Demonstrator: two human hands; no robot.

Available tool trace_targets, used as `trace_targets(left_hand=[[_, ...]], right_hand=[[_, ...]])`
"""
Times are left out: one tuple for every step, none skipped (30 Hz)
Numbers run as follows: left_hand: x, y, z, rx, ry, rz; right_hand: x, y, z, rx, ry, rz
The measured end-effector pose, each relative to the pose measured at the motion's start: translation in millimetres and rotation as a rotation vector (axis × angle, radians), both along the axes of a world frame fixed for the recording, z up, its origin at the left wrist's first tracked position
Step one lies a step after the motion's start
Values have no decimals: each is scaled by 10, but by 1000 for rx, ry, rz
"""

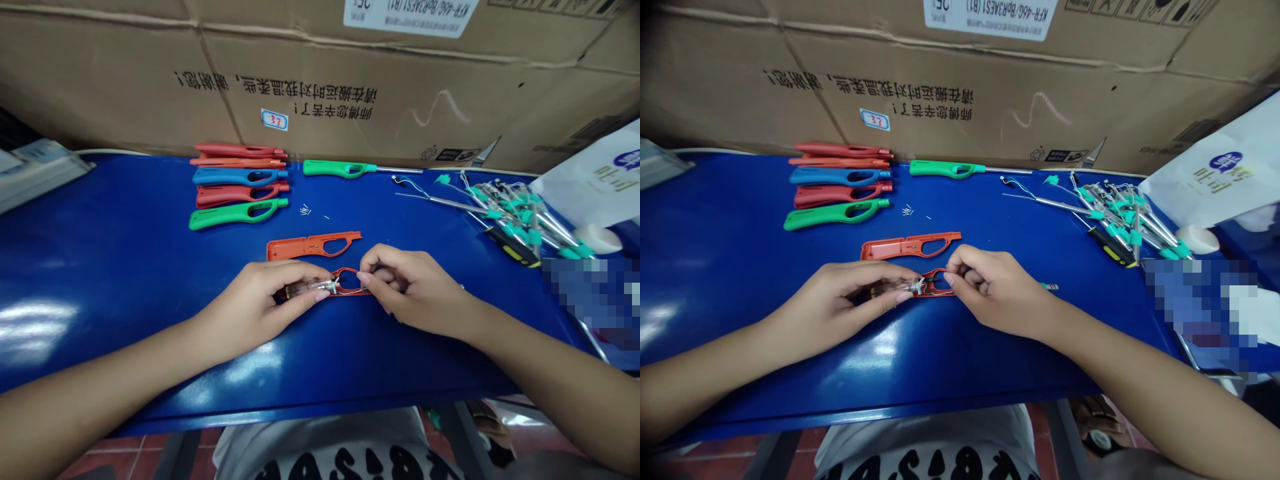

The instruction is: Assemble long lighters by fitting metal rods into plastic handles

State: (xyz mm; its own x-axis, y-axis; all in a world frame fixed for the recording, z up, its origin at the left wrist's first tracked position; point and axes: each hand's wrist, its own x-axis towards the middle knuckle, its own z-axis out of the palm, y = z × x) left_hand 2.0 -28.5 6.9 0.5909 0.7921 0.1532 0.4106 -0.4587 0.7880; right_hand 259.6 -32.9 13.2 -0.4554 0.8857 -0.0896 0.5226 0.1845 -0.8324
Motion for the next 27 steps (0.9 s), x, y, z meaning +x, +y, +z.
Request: trace_targets(left_hand=[[0, 1, -2, 6, 0, 2], [2, 2, -4, 13, -1, 5], [3, 3, -6, 19, -1, 7], [5, 5, -7, 23, -2, 10], [6, 7, -9, 26, -2, 11], [7, 8, -9, 27, -2, 10], [7, 8, -10, 28, 0, 9], [6, 8, -10, 27, 1, 9], [5, 6, -9, 26, 1, 8], [3, 5, -7, 23, 1, 8], [1, 3, -5, 20, 2, 8], [-1, 2, -2, 18, 2, 8], [-4, 1, 1, 18, 2, 7], [-6, 1, 3, 19, 3, 6], [-8, 1, 6, 20, 6, 5], [-10, 3, 7, 22, 6, 5], [-10, 4, 8, 21, 5, 4], [-10, 6, 8, 21, 4, 3], [-10, 8, 8, 19, 6, 3], [-9, 9, 8, 18, 9, 3], [-8, 10, 8, 15, 14, 3], [-7, 10, 8, 12, 18, 2], [-7, 9, 7, 8, 21, 2], [-7, 8, 6, 6, 21, -1], [-8, 7, 4, 4, 19, -3], [-10, 5, 2, 4, 15, -6], [-12, 3, -1, 7, 12, -10]], right_hand=[[4, -6, -3, 22, -14, 0], [7, -12, -7, 41, -21, -2], [9, -17, -11, 56, -24, -3], [11, -21, -15, 68, -24, -3], [11, -23, -20, 78, -23, -3], [10, -24, -23, 83, -21, -3], [9, -25, -26, 88, -19, -2], [7, -24, -27, 91, -16, 0], [6, -23, -27, 96, -11, -1], [4, -23, -27, 101, -7, -4], [3, -22, -26, 108, -3, -8], [2, -22, -26, 114, 1, -11], [1, -22, -27, 123, 3, -13], [0, -23, -28, 130, 5, -12], [0, -24, -29, 136, 7, -11], [-1, -26, -30, 142, 9, -11], [-1, -28, -30, 146, 11, -14], [-2, -30, -30, 148, 12, -19], [-1, -31, -29, 147, 12, -25], [-1, -32, -27, 141, 12, -29], [1, -32, -26, 134, 10, -31], [3, -30, -23, 126, 8, -28], [6, -28, -21, 122, 8, -23], [9, -25, -17, 119, 8, -14], [13, -22, -14, 120, 10, -1], [17, -19, -9, 128, 7, 16], [19, -18, -4, 148, 0, 35]])
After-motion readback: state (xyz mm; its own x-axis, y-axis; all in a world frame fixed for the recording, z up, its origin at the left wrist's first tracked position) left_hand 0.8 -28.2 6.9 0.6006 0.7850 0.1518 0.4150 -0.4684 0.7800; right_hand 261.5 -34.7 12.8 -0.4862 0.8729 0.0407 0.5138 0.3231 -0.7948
